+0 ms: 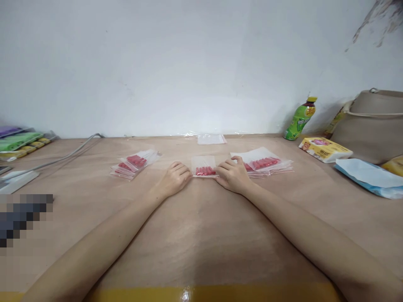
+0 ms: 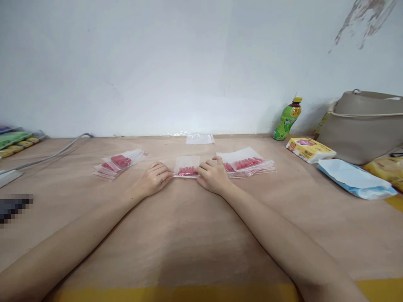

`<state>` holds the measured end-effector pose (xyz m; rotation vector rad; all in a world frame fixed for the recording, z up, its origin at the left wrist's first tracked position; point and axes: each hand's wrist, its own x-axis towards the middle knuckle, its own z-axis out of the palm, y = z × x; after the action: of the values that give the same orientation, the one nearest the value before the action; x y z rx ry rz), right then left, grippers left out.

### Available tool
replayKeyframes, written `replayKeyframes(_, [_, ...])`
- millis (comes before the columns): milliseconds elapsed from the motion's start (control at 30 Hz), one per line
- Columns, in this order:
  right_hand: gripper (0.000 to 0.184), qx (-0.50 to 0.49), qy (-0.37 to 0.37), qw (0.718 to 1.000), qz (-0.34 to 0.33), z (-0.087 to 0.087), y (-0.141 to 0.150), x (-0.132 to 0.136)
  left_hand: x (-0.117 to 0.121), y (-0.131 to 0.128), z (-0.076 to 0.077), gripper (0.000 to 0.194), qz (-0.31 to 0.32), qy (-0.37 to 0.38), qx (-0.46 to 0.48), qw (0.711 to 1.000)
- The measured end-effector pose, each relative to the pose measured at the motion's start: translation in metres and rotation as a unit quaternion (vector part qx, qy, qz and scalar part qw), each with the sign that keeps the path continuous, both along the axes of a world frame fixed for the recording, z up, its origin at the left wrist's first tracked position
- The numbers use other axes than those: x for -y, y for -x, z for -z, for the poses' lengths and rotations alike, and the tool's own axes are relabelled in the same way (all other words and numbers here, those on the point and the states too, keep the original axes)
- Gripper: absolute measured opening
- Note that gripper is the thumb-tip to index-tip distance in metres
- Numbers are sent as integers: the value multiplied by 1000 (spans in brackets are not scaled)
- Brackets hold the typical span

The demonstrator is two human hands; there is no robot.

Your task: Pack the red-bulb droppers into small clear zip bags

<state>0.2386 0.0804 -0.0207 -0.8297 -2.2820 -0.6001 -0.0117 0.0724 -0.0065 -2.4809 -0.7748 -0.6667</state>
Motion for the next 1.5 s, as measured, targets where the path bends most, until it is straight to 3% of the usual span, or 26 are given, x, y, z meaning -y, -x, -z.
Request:
replayKeyframes(200, [20, 53, -15, 998, -12, 3, 10, -5, 2, 0, 1, 25, -31, 26, 6, 999])
replayKeyframes(367, [24, 39, -46, 998, -19, -4, -10, -10, -3, 25, -1, 33, -186, 3, 81, 979])
replayKeyframes(433, [24, 22, -40, 999, -9, -9, -27, -10, -8, 43, -2, 37, -271, -11, 104, 957])
replayKeyframes(500, [23, 6, -20, 1000, 16, -14, -46, -9, -13, 62, -3, 43, -411, -12, 90, 907])
replayKeyframes(567, [19, -9, 18, 998, 55, -17, -66, -5, -17, 80, -5, 51, -503, 2, 69, 861])
replayKeyframes(633, [18, -33, 60, 993, 97, -20, -84, 0, -19, 95, -8, 59, -549, 32, 58, 833])
replayKeyframes(733, [18, -60, 111, 982, 143, -21, -104, 7, -20, 105, -12, 70, -568, 93, 62, 815])
replayKeyframes(833, [17, -46, 143, 971, 185, -20, -114, 12, -18, 101, -15, 75, -564, 115, 57, 815])
replayKeyframes(967, [16, -4, 160, 946, 283, -18, -117, 18, -12, 77, -15, 73, -522, 112, 30, 845])
replayKeyframes(1100, [14, 35, 110, 935, 335, -22, -113, 27, -3, 41, -8, 74, -445, 161, 53, 879])
replayKeyframes(1233, [23, -1, 13, 962, 274, -31, -92, 36, 11, 2, 3, 61, -298, 197, 147, 922])
replayKeyframes(1367, [24, -3, 37, 988, 153, -31, -53, 40, 25, -30, 10, 51, -183, 213, 141, 949])
replayKeyframes(1500, [22, 76, 63, 994, 45, -25, -15, 31, 27, -39, 12, 48, -91, 219, 139, 961])
